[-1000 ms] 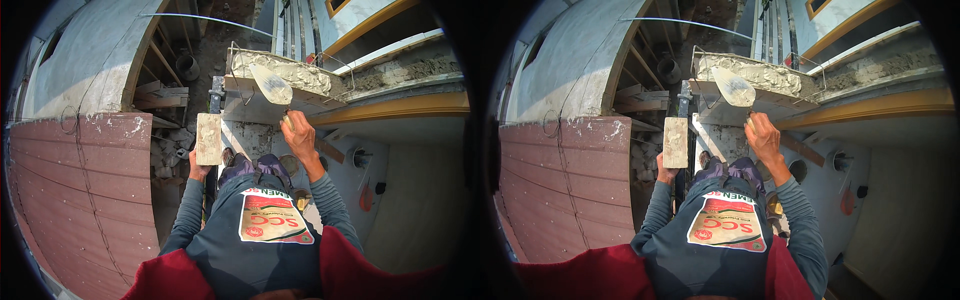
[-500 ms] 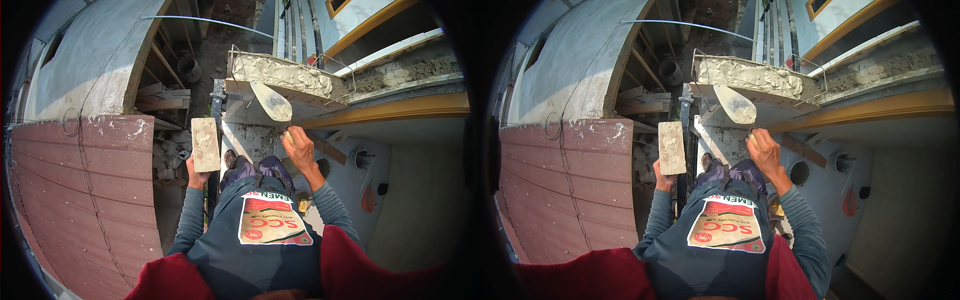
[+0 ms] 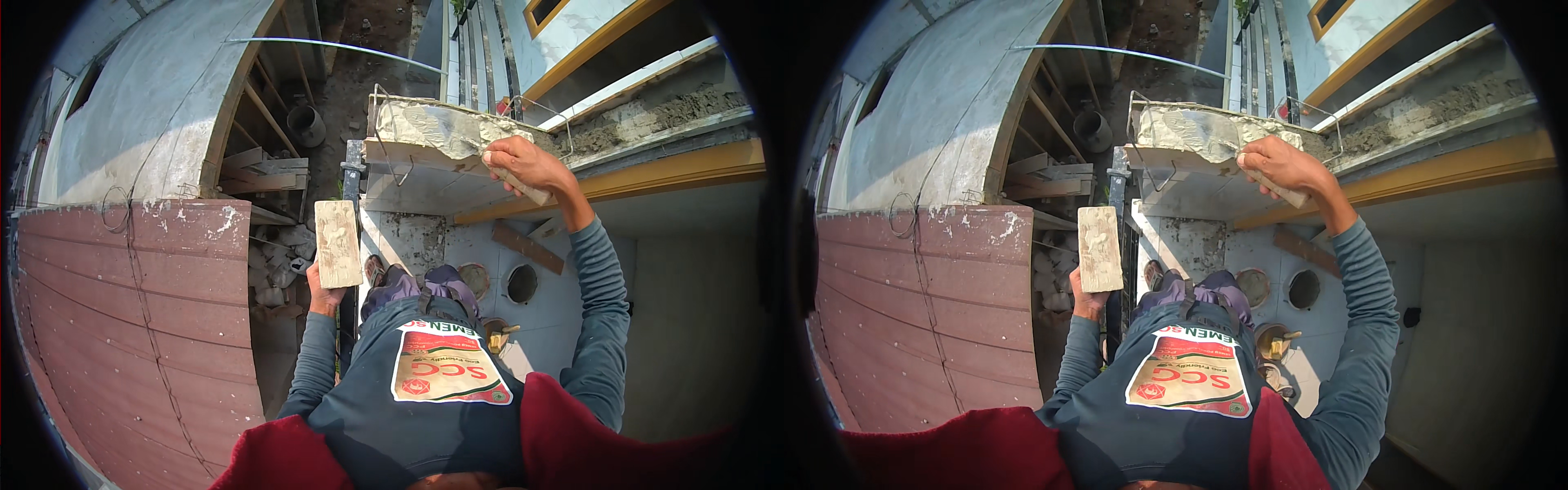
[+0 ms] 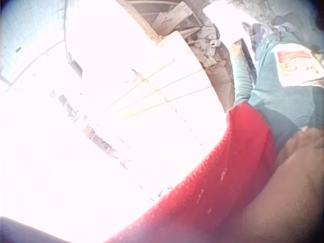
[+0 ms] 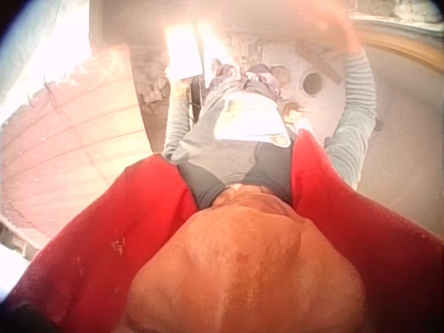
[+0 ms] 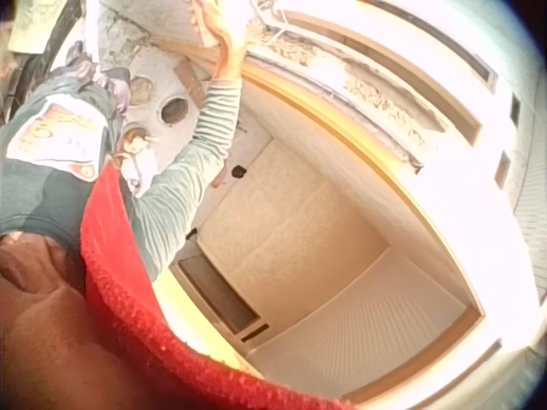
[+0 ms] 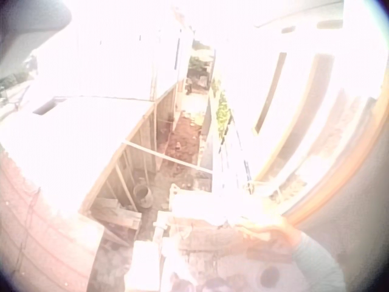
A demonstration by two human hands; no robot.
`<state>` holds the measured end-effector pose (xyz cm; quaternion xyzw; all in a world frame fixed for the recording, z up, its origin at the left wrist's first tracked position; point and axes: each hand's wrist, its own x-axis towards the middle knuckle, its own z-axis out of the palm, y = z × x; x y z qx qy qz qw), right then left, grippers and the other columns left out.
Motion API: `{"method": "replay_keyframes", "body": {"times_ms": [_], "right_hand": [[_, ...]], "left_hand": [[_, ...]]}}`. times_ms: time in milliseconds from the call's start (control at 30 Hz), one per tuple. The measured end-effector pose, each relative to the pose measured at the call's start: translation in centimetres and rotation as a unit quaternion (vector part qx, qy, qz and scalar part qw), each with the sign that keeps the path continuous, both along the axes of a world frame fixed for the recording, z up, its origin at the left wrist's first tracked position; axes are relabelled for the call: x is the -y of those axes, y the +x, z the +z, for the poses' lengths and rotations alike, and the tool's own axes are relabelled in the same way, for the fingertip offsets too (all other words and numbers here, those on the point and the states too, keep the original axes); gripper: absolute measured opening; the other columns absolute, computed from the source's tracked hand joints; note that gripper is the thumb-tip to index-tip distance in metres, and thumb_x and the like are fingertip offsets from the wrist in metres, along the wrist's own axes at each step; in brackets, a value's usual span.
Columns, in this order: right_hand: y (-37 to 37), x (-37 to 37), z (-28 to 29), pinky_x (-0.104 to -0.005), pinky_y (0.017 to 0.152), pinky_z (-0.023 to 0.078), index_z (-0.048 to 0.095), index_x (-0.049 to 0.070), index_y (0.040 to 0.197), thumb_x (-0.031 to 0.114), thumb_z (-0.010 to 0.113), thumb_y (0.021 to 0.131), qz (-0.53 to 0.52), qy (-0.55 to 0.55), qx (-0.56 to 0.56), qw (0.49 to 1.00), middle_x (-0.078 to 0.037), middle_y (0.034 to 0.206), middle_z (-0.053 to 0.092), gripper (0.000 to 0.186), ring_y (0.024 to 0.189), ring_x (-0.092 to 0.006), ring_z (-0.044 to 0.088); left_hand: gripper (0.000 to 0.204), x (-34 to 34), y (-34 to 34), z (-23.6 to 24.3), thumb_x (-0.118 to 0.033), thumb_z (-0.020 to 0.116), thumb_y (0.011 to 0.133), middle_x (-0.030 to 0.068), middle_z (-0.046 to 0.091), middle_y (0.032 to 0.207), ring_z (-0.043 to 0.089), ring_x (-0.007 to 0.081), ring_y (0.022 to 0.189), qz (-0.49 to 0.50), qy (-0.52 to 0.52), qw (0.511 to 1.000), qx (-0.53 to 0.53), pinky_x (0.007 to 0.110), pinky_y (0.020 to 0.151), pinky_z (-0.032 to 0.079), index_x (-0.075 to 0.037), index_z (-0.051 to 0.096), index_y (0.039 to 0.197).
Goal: The person applies mortar to the edge of a concrete beam using a trowel while holding a wooden board as a support form, then smooths the wet mortar with a yellow sponge.
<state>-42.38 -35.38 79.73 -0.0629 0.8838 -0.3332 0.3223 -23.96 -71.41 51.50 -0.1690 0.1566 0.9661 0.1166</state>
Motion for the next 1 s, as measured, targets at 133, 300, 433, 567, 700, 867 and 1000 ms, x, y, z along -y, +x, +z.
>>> {"method": "replay_keyframes", "body": {"times_ms": [133, 300, 433, 567, 700, 867, 1000], "right_hand": [[-0.9, 0.3, 0.1, -0.0256, 0.040, 0.049, 0.058, 0.002, 0.088, 0.031, 0.051, 0.098, -0.078, -0.020, 0.057, 0.995, -0.004, 0.073, 0.059, 0.032, 0.052, -0.0092, 0.057], [-0.5, -1.0, -1.6, -0.0211, 0.038, 0.046, 0.061, -0.001, 0.102, 0.028, 0.053, 0.099, -0.159, -0.146, 0.135, 0.967, -0.004, 0.074, 0.060, 0.031, 0.049, -0.0070, 0.055], [1.6, -1.6, -0.6, -0.0212, 0.038, 0.046, 0.060, -0.003, 0.106, 0.027, 0.052, 0.100, -0.185, -0.172, 0.148, 0.956, -0.004, 0.074, 0.060, 0.031, 0.049, -0.0073, 0.055], [2.7, -2.3, -0.2, -0.0221, 0.038, 0.046, 0.059, -0.004, 0.105, 0.024, 0.049, 0.100, -0.234, -0.238, 0.123, 0.935, -0.005, 0.075, 0.060, 0.030, 0.049, -0.0077, 0.054], [0.5, -1.3, -1.4, -0.0231, 0.038, 0.046, 0.060, -0.003, 0.101, 0.023, 0.048, 0.100, -0.216, -0.213, 0.098, 0.948, -0.005, 0.074, 0.060, 0.029, 0.049, -0.0088, 0.054], [-1.9, 0.1, -2.5, -0.0241, 0.038, 0.048, 0.060, -0.004, 0.099, 0.021, 0.048, 0.100, -0.207, -0.218, 0.133, 0.944, -0.006, 0.073, 0.061, 0.027, 0.048, -0.0102, 0.056], [-2.5, 1.4, -2.4, -0.0231, 0.037, 0.047, 0.060, -0.004, 0.099, 0.022, 0.050, 0.099, -0.184, -0.254, 0.163, 0.935, -0.007, 0.073, 0.062, 0.027, 0.048, -0.0101, 0.056]], "left_hand": [[0.042, 0.3, 0.8, -0.1, -0.021, 0.039, 0.099, 0.0142, 0.063, 0.125, 0.065, 0.0291, 0.108, 0.007, 0.001, 1.000, 0.027, 0.044, 0.093, 0.054, 0.000, 0.050, 0.134], [0.044, 1.0, 1.6, -0.4, -0.022, 0.039, 0.096, 0.0139, 0.064, 0.123, 0.066, 0.0294, 0.105, 0.045, -0.012, 0.997, 0.054, 0.044, 0.092, 0.054, 0.001, 0.054, 0.130], [0.045, 1.6, 1.9, 0.3, -0.022, 0.040, 0.093, 0.0141, 0.065, 0.121, 0.067, 0.0294, 0.103, 0.061, -0.031, 0.996, 0.062, 0.043, 0.092, 0.054, 0.002, 0.056, 0.127], [0.045, 2.1, 1.7, 0.7, -0.022, 0.040, 0.094, 0.0142, 0.065, 0.121, 0.067, 0.0293, 0.104, 0.069, -0.033, 0.995, 0.067, 0.043, 0.092, 0.054, 0.003, 0.055, 0.128], [0.045, 2.3, 1.3, 0.3, -0.022, 0.041, 0.094, 0.0135, 0.065, 0.122, 0.067, 0.0287, 0.104, 0.065, -0.061, 0.994, 0.057, 0.043, 0.092, 0.054, 0.002, 0.055, 0.129], [0.044, 2.0, 0.9, -0.1, -0.022, 0.041, 0.095, 0.0131, 0.066, 0.120, 0.067, 0.0279, 0.104, 0.057, -0.071, 0.995, 0.028, 0.043, 0.092, 0.054, 0.002, 0.056, 0.128], [0.043, 1.7, 1.2, -0.5, -0.022, 0.041, 0.095, 0.0131, 0.066, 0.120, 0.067, 0.0277, 0.104, 0.056, -0.046, 0.997, 0.031, 0.043, 0.092, 0.054, 0.002, 0.057, 0.127]]}}
